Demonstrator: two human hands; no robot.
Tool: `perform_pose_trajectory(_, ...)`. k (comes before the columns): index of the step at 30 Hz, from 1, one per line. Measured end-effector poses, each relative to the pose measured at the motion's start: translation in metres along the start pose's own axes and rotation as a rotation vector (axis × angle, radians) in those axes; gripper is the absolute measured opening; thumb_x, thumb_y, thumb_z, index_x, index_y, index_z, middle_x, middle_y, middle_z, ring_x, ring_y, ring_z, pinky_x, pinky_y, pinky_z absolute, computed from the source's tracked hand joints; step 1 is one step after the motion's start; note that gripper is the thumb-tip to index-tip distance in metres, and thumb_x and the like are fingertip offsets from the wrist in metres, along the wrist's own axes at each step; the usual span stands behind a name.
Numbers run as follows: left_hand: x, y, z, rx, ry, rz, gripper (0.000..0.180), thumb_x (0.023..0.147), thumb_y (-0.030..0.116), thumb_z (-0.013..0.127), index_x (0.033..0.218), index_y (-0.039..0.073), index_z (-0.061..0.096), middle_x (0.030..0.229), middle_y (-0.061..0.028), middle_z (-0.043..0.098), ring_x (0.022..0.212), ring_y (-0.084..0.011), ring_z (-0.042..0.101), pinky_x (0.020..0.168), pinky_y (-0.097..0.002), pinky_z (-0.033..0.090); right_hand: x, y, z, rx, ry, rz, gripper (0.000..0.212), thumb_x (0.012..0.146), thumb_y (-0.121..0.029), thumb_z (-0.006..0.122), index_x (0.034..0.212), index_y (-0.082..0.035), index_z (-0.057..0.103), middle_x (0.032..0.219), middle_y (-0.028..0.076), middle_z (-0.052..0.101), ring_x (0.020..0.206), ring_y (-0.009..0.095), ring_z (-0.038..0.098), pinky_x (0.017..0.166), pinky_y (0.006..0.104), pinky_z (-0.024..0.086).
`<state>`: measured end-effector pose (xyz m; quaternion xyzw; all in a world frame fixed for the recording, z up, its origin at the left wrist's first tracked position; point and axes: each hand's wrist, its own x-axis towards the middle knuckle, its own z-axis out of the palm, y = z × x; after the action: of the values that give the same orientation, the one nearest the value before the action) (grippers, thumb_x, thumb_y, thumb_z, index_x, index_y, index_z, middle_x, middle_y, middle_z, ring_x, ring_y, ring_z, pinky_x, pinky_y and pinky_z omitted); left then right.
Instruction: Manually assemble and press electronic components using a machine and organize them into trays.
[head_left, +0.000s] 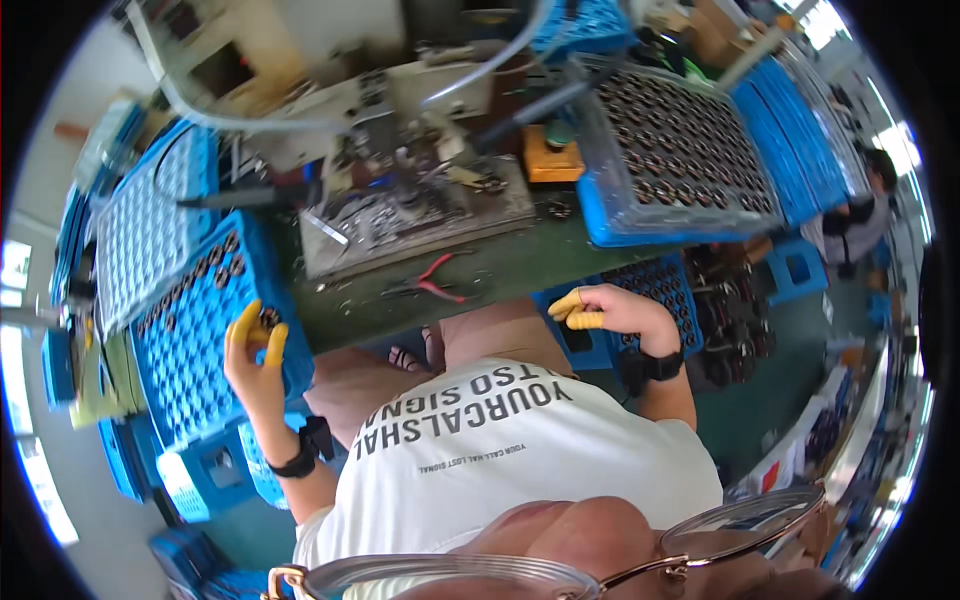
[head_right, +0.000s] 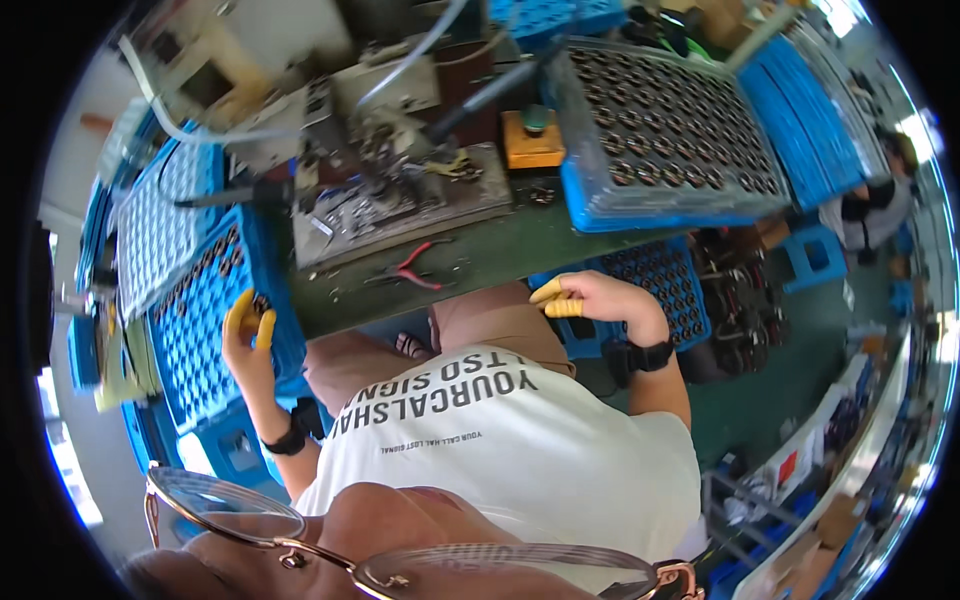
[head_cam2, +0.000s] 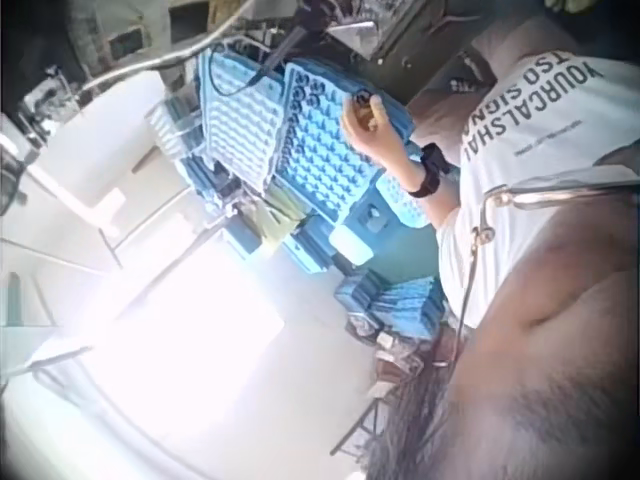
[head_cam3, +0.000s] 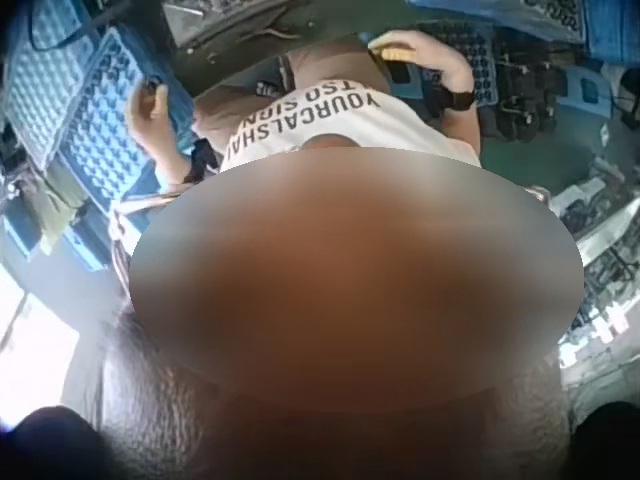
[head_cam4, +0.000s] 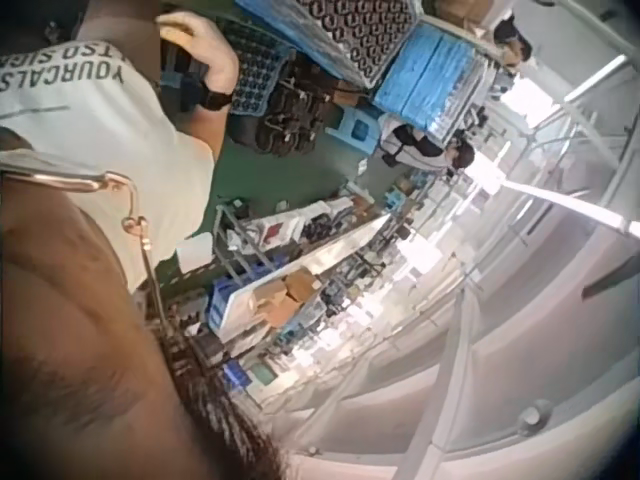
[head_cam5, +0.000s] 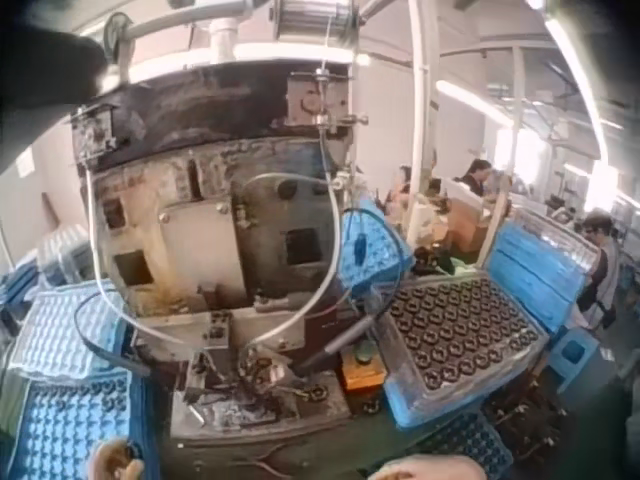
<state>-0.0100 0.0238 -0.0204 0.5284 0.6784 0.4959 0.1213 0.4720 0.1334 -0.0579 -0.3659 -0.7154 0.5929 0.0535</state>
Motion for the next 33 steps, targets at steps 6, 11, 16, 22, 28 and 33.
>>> perform_pose_trajectory(6,-0.003,0.006,0.001,0.078,0.028,0.048,0.041,0.075,-0.001,0.078,0.114,0.002,0.066,0.090,-0.0044,0.057,0.072,-0.0115,0.057,0.065,-0.0230,0.049,0.059,-0.086,0.019,0.083,0.104,-0.420,0.023,0.090,-0.008,0.066,0.112,-0.001,0.066,0.098,0.009,0.068,0.090,0.017,0.065,0.081,0.0275,0.049)
perform_pose_trajectory(11,-0.003,0.008,0.003,0.108,0.018,0.085,0.042,0.073,0.002,0.079,0.113,0.003,0.067,0.087,-0.0046,0.057,0.070,-0.0120,0.057,0.062,-0.0232,0.048,0.106,-0.092,0.056,-0.057,0.163,-0.563,0.021,0.086,-0.008,0.070,0.107,-0.003,0.068,0.097,0.008,0.068,0.083,0.016,0.063,0.071,0.0276,0.049)
perform_pose_trajectory(16,-0.002,0.010,0.003,0.094,0.017,0.074,0.043,0.073,0.002,0.080,0.113,0.004,0.067,0.088,-0.0045,0.057,0.071,-0.0120,0.057,0.063,-0.0230,0.048,0.122,-0.105,0.042,-0.128,0.683,-0.589,0.026,0.082,-0.008,0.074,0.107,-0.007,0.068,0.096,0.004,0.067,0.078,0.012,0.061,0.064,0.0224,0.045)
perform_pose_trajectory(22,-0.002,0.010,0.006,0.126,0.095,0.064,0.044,0.072,0.003,0.081,0.114,0.005,0.067,0.089,-0.0045,0.058,0.070,-0.0120,0.057,0.063,-0.0234,0.048,0.159,-0.139,0.032,-0.280,0.853,-0.670,0.047,0.075,-0.021,0.083,0.115,-0.005,0.065,0.103,0.007,0.066,0.088,0.017,0.062,0.072,0.0262,0.046)
perform_pose_trajectory(28,0.000,0.021,0.004,0.261,0.057,0.138,0.044,0.074,0.002,0.080,0.116,0.004,0.066,0.095,-0.0047,0.059,0.073,-0.0116,0.058,0.065,-0.0228,0.049,0.156,-0.137,0.020,-0.297,0.858,-0.665,0.053,0.077,-0.020,0.081,0.123,-0.004,0.060,0.106,0.005,0.065,0.093,0.015,0.061,0.076,0.0273,0.046)
perform_pose_trajectory(33,0.024,0.065,0.032,0.149,0.036,0.238,0.043,0.070,0.005,0.082,0.111,0.005,0.068,0.093,-0.0057,0.060,0.073,-0.0166,0.057,0.068,-0.0265,0.047,0.137,-0.118,0.020,0.488,0.552,-0.580,0.041,0.081,-0.007,0.077,0.119,-0.001,0.063,0.107,0.000,0.063,0.098,0.010,0.057,0.087,0.0255,0.044)
